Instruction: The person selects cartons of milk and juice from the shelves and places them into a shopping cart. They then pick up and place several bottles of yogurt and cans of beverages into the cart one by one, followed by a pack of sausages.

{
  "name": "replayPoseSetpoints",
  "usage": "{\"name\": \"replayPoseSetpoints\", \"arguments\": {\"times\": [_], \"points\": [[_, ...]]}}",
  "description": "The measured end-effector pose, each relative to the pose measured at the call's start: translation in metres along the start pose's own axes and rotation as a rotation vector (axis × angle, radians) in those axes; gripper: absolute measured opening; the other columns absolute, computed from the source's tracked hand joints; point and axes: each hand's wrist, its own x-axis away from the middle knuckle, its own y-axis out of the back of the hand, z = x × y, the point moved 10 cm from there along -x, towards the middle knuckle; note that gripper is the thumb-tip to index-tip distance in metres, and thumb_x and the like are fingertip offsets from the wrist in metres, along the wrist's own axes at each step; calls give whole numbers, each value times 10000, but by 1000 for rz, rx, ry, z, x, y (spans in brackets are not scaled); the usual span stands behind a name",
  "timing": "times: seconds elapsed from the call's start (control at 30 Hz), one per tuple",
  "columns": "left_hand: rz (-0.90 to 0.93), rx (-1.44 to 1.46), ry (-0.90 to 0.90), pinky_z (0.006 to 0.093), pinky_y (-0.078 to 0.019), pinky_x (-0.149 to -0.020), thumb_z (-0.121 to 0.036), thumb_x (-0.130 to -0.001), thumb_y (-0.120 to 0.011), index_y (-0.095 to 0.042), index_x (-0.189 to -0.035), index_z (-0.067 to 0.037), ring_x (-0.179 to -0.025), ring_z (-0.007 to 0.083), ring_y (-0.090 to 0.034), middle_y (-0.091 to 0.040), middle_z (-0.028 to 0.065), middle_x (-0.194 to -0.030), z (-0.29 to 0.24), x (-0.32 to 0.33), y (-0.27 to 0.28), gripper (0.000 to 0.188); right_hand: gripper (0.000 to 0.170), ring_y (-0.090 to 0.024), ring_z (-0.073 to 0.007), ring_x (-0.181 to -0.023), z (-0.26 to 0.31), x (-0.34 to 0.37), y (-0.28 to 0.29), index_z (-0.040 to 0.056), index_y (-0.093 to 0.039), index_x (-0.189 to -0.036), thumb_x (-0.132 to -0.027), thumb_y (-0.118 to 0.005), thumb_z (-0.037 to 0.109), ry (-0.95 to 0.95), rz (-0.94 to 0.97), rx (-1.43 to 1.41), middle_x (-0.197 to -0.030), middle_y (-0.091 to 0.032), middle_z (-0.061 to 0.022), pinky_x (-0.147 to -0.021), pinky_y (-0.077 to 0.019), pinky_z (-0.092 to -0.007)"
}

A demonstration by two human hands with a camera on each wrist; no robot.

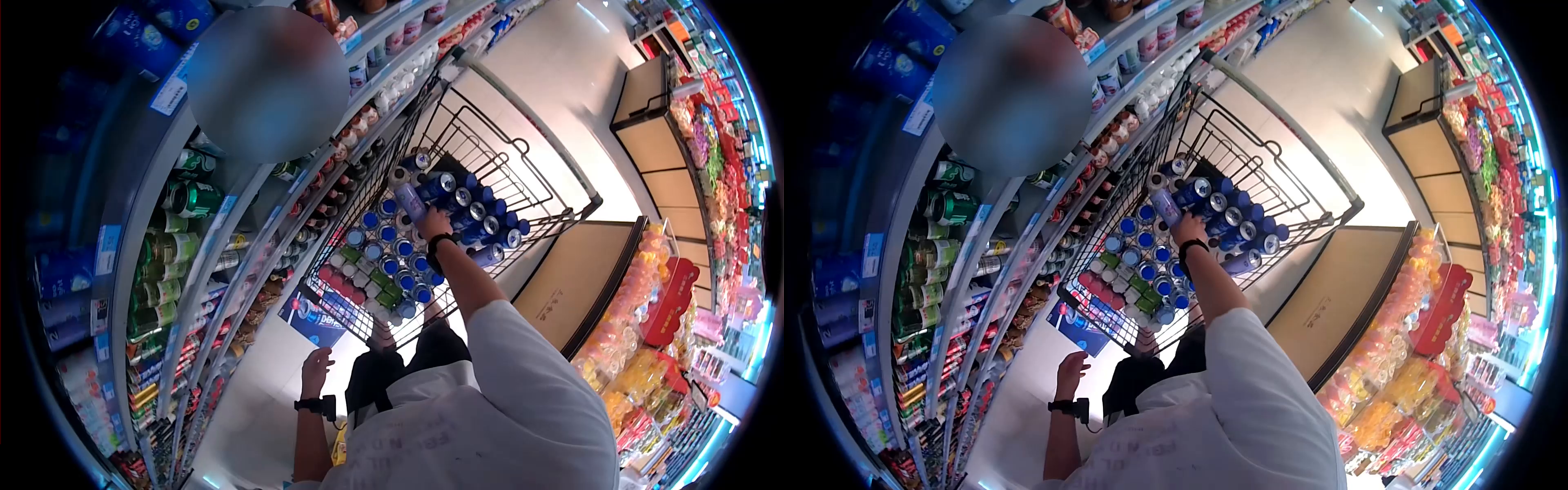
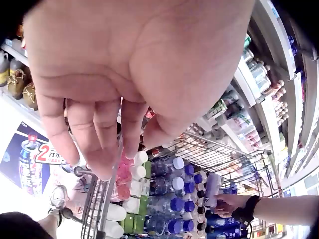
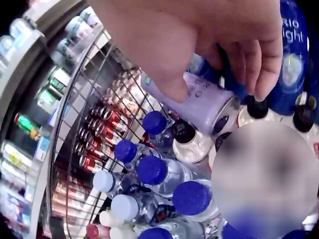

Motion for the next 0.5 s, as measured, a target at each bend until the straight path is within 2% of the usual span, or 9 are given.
{"name": "replayPoseSetpoints", "arguments": {"times": [0.03,0.17,0.23,0.27,0.3,0.4,0.43,0.5], "points": [[-6,8,1,281,-508,-696,-289,-1006,-533,-626,-1193,-86,-895,181,-707,-679,36,-1130,0,4,5,291,488,-572,-408,-1173,-2,1,-10,57,-533,-1208,-821,-667,322,-20,41,33,-1249,-577,-212,-935,-519,-482],[-13,-19,39,282,-505,-697,-290,-1006,-532,-628,-1192,-86,-897,179,-706,-682,35,-1124,-9,3,19,292,515,-616,-389,-1117,-6,1,-14,38,-535,-1187,-804,-707,335,-89,76,-9,-1225,-598,-210,-927,-526,-459],[-11,-6,9,283,-504,-695,-288,-1004,-531,-626,-1193,-85,-897,178,-706,-684,35,-1116,-14,-1,21,292,561,-643,-356,-1083,14,16,11,24,-536,-1173,-778,-748,360,-14,143,-3,-1212,-612,-211,-908,-537,-433],[-11,-1,3,283,-504,-695,-288,-1004,-531,-626,-1193,-85,-897,178,-706,-684,35,-1116,-14,-6,22,292,546,-659,-344,-1026,21,14,22,54,-551,-1155,-756,-766,358,47,71,10,-1156,-628,-183,-844,-553,-427],[-2,-16,16,284,-504,-695,-285,-1004,-529,-624,-1193,-86,-900,178,-706,-684,36,-1116,-11,-10,20,290,546,-659,-344,-1026,20,10,29,54,-551,-1155,-756,-766,358,51,68,16,-1156,-628,-183,-844,-553,-427],[30,-22,16,287,-504,-698,-287,-1007,-523,-620,-1194,-88,-907,180,-707,-686,38,-1115,-4,-18,9,290,517,-656,-363,-906,69,14,91,134,-616,-1178,-716,-762,316,472,-219,9,-1023,-638,-136,-771,-545,-461],[53,-19,2,289,-504,-700,-291,-1008,-519,-618,-1194,-89,-911,182,-708,-688,40,-1113,-6,-19,2,292,517,-656,-363,-906,76,10,105,134,-616,-1178,-716,-762,316,475,-219,13,-1023,-638,-136,-771,-545,-461],[58,-20,1,291,-505,-703,-296,-1010,-518,-618,-1194,-90,-912,182,-708,-689,41,-1113,-9,-21,-8,294,511,-651,-361,-926,103,7,120,162,-624,-1194,-718,-757,291,606,-191,47,-1043,-628,-144,-787,-547,-458]]}}
